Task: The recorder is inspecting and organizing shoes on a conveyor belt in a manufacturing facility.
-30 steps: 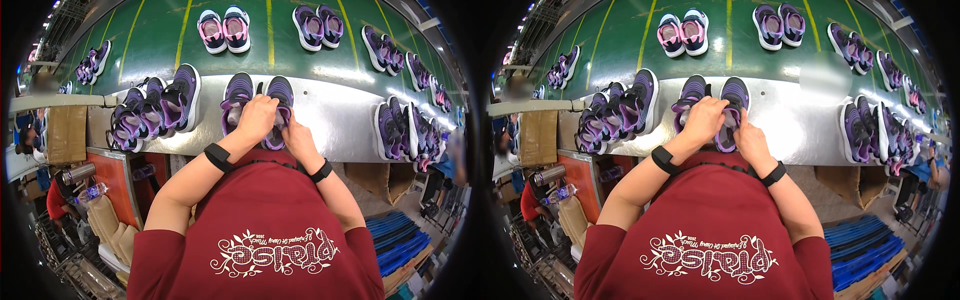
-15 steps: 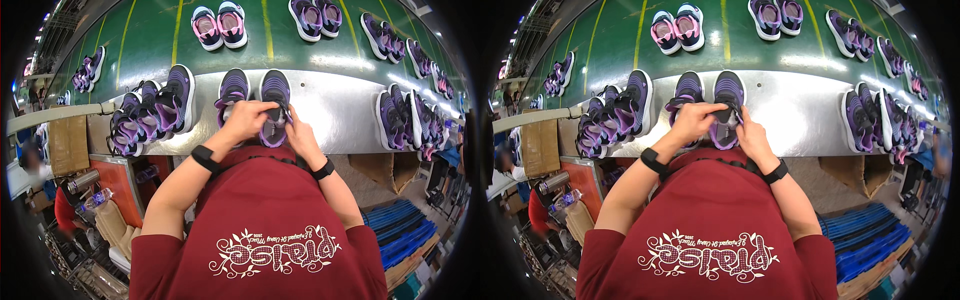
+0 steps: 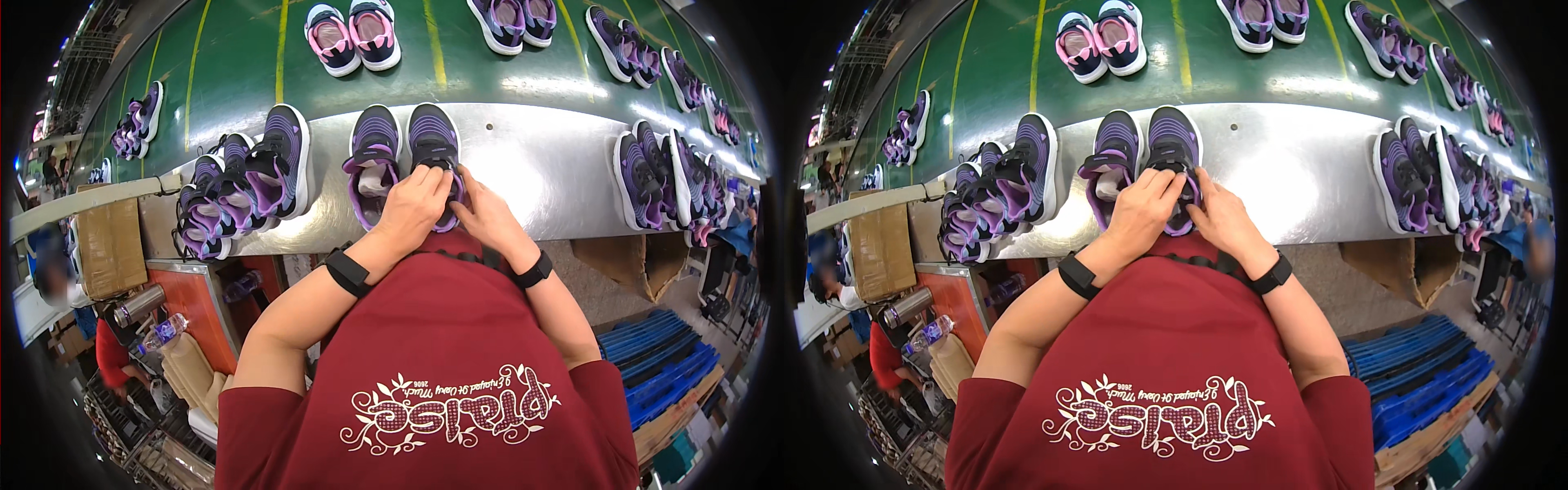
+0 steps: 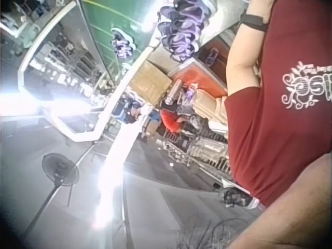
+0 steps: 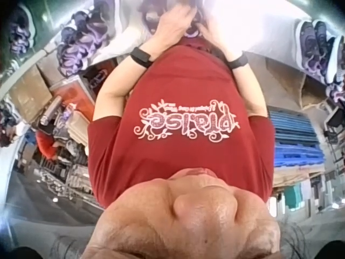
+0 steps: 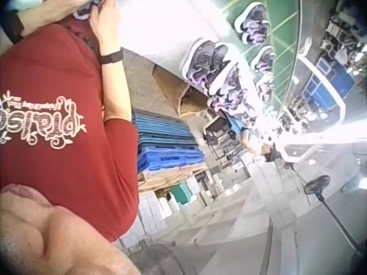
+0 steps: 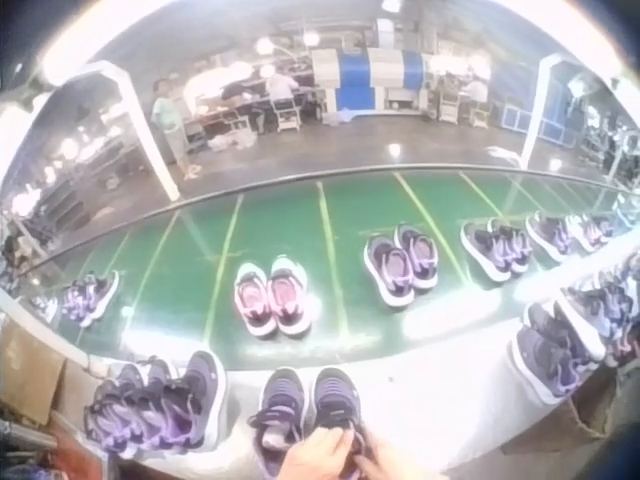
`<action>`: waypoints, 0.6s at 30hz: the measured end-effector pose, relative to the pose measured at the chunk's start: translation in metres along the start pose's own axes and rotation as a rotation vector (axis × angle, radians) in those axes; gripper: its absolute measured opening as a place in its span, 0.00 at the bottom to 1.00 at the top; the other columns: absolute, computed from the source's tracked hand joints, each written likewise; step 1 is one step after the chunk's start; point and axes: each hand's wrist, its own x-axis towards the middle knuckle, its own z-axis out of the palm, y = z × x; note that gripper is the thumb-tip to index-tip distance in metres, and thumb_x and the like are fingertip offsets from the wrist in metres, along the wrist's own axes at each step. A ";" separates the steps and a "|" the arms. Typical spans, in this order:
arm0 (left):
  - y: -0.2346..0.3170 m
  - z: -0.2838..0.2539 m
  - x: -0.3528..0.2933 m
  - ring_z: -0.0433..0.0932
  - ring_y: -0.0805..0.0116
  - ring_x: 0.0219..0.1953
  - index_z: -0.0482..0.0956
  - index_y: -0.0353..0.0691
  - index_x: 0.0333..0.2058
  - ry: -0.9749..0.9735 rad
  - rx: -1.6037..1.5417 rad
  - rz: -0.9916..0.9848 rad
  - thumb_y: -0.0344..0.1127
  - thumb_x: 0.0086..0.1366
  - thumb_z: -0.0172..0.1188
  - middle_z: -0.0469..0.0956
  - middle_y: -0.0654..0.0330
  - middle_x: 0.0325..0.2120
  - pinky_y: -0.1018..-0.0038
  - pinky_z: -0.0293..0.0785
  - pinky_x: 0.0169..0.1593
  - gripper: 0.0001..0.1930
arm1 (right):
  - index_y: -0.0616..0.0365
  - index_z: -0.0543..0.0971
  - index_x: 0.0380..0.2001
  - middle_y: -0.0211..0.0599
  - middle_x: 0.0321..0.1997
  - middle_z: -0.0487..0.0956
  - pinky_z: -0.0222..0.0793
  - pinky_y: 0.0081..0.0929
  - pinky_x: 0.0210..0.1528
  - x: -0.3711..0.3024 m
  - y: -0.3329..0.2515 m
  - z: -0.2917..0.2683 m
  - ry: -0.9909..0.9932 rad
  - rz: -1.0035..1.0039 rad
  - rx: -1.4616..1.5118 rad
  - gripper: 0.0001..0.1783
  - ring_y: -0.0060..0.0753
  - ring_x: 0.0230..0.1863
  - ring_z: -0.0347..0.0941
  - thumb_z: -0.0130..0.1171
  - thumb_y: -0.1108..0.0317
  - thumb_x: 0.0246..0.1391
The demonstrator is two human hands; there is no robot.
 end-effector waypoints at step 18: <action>-0.007 0.002 0.008 0.67 0.67 0.26 0.79 0.39 0.35 0.037 -0.029 0.113 0.27 0.46 0.59 0.65 0.64 0.21 0.72 0.65 0.28 0.13 | 0.59 0.75 0.18 0.24 0.14 0.71 0.56 0.16 0.16 0.041 0.021 -0.039 -0.093 0.287 0.602 0.17 0.14 0.14 0.62 0.56 0.60 0.56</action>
